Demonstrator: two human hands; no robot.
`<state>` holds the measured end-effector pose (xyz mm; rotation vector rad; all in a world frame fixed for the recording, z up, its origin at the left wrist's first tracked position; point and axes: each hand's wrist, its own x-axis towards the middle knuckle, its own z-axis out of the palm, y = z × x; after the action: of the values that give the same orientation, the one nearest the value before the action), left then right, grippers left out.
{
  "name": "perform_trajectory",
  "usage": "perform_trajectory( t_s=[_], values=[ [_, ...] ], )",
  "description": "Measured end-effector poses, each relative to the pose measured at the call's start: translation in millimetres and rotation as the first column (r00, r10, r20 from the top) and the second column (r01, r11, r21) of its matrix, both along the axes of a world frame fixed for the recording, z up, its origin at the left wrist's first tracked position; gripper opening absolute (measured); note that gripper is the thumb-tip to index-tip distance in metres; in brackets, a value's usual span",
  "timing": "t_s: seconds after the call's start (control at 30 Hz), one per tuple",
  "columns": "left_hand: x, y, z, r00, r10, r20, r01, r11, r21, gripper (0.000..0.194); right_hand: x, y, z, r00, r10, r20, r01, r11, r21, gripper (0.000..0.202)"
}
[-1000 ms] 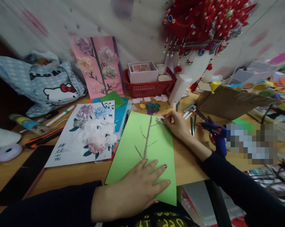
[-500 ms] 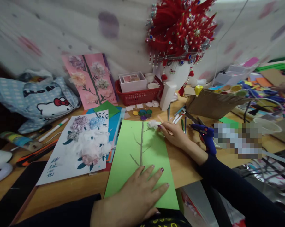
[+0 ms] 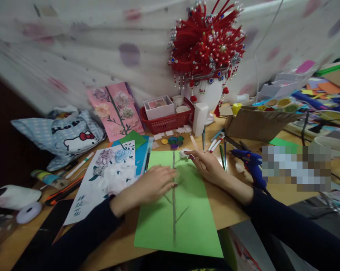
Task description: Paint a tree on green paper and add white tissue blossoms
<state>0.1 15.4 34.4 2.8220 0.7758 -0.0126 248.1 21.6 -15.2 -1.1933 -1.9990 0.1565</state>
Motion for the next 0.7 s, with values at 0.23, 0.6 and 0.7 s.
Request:
perform_trajectory(
  t_s=[0.23, 0.6, 0.7],
  values=[
    [-32, 44, -16.3, 0.912, 0.387, -0.133, -0.321, 0.878, 0.355, 0.049, -2, -2, -4.1, 0.998, 0.043, 0.045, -0.044, 0.999, 0.029, 0.023],
    [-5, 15, -20.5, 0.937, 0.298, -0.183, -0.23, 0.919, 0.32, 0.065, -2, -7, -3.8, 0.996, 0.07, 0.046, -0.072, 0.996, 0.049, 0.02],
    [3, 0, -27.9, 0.974, 0.021, -0.225, 0.008, 0.992, 0.125, 0.067, -3, -8, -2.6, 0.992, 0.127, 0.014, -0.128, 0.991, 0.037, 0.02]
  ],
)
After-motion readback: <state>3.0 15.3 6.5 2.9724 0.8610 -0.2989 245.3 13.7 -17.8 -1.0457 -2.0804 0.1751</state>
